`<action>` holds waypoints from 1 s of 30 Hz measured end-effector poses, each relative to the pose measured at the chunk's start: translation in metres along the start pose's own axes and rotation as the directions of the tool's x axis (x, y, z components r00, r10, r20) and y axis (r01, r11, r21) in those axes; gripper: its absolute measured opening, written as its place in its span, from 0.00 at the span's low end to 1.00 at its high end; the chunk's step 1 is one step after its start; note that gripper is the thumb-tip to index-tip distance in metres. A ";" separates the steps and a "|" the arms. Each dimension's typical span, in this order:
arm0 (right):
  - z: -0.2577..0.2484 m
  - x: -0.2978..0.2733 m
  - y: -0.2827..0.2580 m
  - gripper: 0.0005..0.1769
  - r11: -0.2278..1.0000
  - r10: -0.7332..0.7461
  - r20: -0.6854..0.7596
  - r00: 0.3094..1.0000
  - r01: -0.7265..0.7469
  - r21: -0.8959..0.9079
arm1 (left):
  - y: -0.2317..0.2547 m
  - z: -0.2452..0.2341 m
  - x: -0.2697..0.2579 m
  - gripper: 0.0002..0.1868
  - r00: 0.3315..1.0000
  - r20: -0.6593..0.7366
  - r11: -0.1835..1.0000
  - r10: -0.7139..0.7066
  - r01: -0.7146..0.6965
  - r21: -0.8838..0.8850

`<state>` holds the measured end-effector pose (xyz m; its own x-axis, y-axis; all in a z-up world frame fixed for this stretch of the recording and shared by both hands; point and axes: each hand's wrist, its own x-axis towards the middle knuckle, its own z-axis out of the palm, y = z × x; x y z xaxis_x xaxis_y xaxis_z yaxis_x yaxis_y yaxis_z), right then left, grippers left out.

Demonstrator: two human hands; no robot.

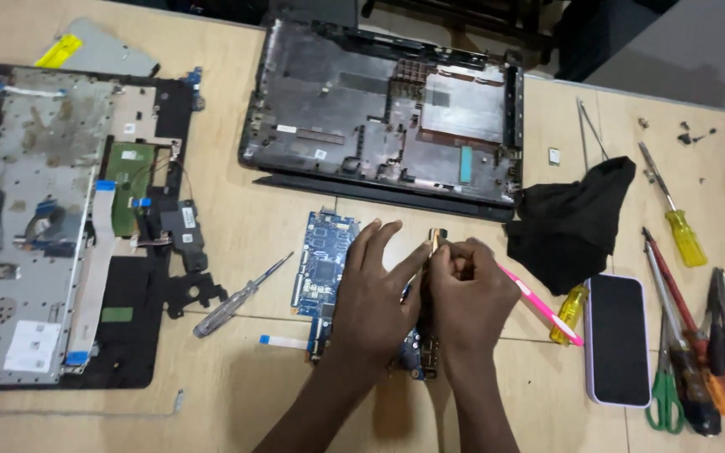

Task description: The person uses a pink toothbrush to scrub a blue laptop motherboard lying on a wooden table. They brush various components and connectors on the board, occasionally pausing to adjust their grip or the board's position.

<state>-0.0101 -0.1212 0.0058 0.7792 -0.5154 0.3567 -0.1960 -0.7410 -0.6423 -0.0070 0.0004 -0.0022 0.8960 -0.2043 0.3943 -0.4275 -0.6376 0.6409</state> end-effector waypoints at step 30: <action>-0.009 -0.002 -0.022 0.04 0.994 -0.039 0.060 0.997 0.032 0.104 | -0.002 0.002 -0.003 0.18 1.000 0.031 1.000 0.000 0.001 -0.025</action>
<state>-0.0130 -0.1078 0.0256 0.8207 -0.4594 0.3397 -0.1078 -0.7083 -0.6977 -0.0082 0.0005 -0.0060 0.8992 -0.2271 0.3739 -0.4297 -0.6187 0.6577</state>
